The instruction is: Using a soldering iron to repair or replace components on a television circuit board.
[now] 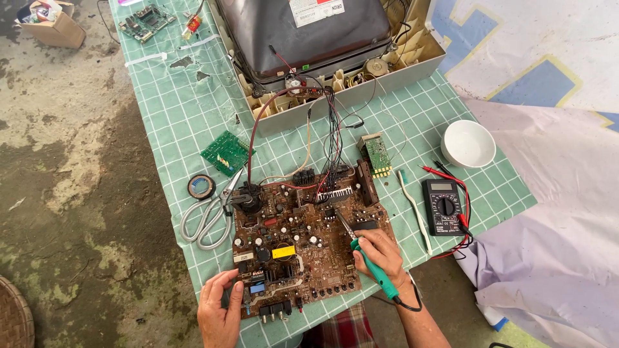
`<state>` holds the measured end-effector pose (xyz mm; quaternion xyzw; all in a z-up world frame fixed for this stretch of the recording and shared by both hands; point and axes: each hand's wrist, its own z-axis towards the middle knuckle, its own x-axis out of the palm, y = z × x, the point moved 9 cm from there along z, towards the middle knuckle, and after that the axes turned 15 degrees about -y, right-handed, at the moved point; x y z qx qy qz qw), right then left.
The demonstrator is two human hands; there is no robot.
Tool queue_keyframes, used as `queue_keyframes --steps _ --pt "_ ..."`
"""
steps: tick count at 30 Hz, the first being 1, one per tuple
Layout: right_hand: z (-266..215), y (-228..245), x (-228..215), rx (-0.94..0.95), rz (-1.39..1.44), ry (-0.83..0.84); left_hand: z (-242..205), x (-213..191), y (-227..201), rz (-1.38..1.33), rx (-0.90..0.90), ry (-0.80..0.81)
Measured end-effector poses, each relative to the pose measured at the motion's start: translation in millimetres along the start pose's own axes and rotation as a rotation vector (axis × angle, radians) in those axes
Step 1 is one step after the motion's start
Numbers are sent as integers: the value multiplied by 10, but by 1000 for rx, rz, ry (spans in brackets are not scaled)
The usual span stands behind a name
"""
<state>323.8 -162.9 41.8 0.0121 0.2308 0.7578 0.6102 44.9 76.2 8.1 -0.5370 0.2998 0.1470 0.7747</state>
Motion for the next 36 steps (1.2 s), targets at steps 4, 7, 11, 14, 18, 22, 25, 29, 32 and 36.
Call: queue_keyframes --steps 4,7,11,14,18,22,25,29,32,36 --pt "-98 -93 -16 39 -2 -108 -3 -2 13 -7 -2 -4" --pt "-88 -194 -106 203 -9 -230 5 -8 -1 -17 -1 -4" --pt "16 -142 -125 232 5 -229 3 -3 21 -12 10 -2" --pt "38 -109 -102 189 24 -196 12 -11 0 -16 14 2" --pt "35 -75 -78 136 24 -141 19 -19 -31 -23 19 6" --pt "51 -35 -78 81 32 -117 12 -7 -5 -27 11 10" --pt "34 -26 -49 50 29 -70 15 -8 -11 -28 13 6" --pt "24 -21 -48 32 37 -74 10 -2 -7 -24 13 7" --pt "37 -42 -52 71 28 -109 5 0 -2 -23 12 8" --pt "-41 -164 -110 201 26 -224 12 -12 -23 -10 28 1"
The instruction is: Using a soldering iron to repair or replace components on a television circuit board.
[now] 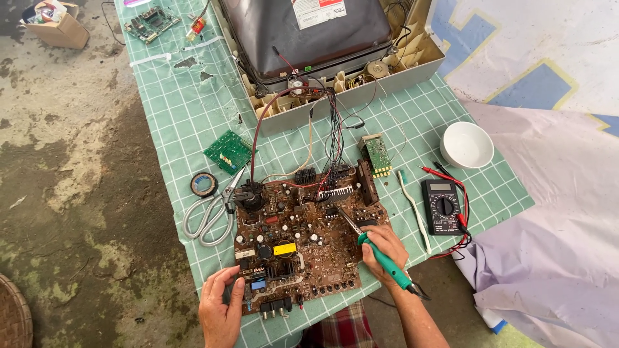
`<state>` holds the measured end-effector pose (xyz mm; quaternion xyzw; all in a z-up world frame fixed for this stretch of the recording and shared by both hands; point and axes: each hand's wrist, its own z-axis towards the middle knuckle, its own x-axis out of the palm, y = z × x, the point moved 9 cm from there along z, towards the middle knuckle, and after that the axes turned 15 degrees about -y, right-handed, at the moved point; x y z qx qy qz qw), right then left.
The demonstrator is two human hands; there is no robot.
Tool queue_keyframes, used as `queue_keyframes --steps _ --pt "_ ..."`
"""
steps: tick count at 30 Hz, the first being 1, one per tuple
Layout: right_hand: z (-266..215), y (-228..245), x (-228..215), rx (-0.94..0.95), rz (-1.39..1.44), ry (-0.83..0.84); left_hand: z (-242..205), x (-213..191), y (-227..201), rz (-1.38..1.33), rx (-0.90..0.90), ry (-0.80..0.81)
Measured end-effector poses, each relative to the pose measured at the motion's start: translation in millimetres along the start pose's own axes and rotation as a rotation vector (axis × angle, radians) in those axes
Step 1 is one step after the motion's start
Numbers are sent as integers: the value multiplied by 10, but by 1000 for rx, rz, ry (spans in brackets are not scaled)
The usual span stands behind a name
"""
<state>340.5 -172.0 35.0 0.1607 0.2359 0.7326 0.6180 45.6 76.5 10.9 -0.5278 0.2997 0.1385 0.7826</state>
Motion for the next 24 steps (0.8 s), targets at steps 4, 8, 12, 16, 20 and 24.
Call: queue_keyframes --steps 4,8,12,16,20,24 --pt "59 12 -5 89 9 14 -6 -4 9 -3 -2 5" --pt "67 -68 -28 194 64 4 -9 -4 13 -17 3 2" --pt "-126 -414 -122 382 102 -93 -9 -4 19 -6 -9 9" --pt "-48 -546 -148 556 -31 -140 -13 4 49 -2 -15 11" --pt "95 -537 -106 680 -11 -174 -8 -8 8 -24 -15 13" --pt "30 -459 -74 655 69 -192 4 -7 16 -18 -19 10"
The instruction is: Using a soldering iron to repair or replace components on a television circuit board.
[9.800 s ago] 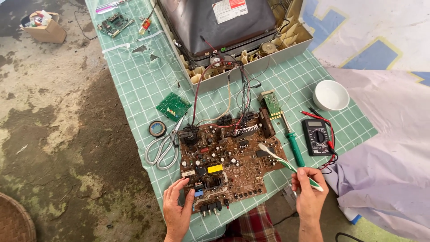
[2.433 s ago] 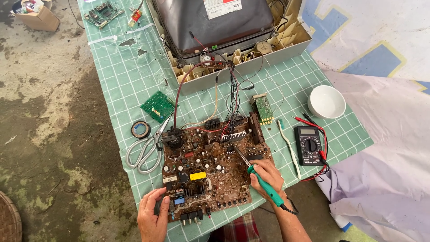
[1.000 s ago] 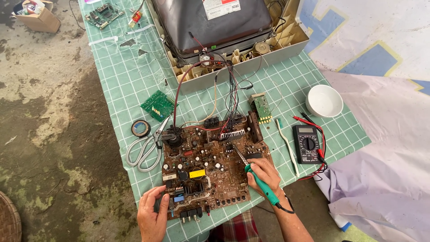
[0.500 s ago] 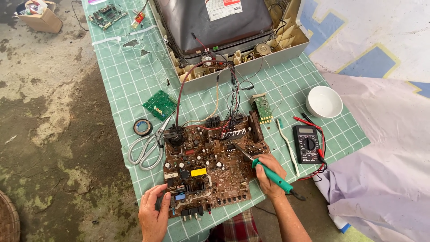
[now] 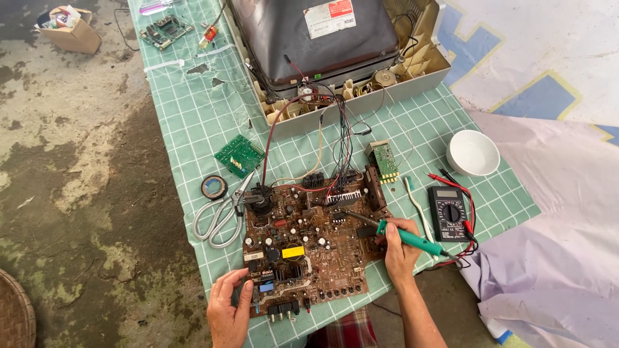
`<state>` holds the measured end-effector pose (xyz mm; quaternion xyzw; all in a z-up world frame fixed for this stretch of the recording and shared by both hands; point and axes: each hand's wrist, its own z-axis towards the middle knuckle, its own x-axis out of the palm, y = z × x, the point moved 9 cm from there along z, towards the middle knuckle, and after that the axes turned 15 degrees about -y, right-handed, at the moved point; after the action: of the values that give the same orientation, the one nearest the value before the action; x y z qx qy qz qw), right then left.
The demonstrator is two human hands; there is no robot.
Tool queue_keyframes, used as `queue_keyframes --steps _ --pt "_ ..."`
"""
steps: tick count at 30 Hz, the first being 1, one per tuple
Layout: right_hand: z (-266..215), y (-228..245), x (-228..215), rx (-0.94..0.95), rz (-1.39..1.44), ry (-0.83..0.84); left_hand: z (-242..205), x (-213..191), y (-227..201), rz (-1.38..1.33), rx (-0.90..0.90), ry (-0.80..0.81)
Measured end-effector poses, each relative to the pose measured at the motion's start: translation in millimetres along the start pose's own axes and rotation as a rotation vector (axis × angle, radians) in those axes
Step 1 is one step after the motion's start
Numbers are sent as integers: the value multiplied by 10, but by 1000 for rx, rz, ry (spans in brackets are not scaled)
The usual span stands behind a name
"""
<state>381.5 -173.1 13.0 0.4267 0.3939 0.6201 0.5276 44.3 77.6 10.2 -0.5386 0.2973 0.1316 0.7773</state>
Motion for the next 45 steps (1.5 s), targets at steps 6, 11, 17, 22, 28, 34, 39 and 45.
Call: queue_keyframes --steps 6,11,17,22,28,34,39,45 --pt "-75 -115 -98 -17 37 -51 -2 7 30 21 -4 -6" --pt "-42 -93 -85 -16 10 -69 1 10 37 16 4 -13" --pt "-70 -206 -153 -65 -25 -96 3 3 17 23 -5 -5" --pt "-121 -154 -216 -151 -52 -74 8 -7 1 12 1 -8" --pt "-209 189 -572 -131 72 -333 10 0 -8 -14 -5 12" --pt "-551 53 -647 -133 3 -233 5 -2 -5 -5 4 6" --pt "-789 93 -477 -164 41 -196 9 2 -11 -12 0 22" --pt "-984 234 -383 -460 -69 -94 5 -8 -20 -13 4 1"
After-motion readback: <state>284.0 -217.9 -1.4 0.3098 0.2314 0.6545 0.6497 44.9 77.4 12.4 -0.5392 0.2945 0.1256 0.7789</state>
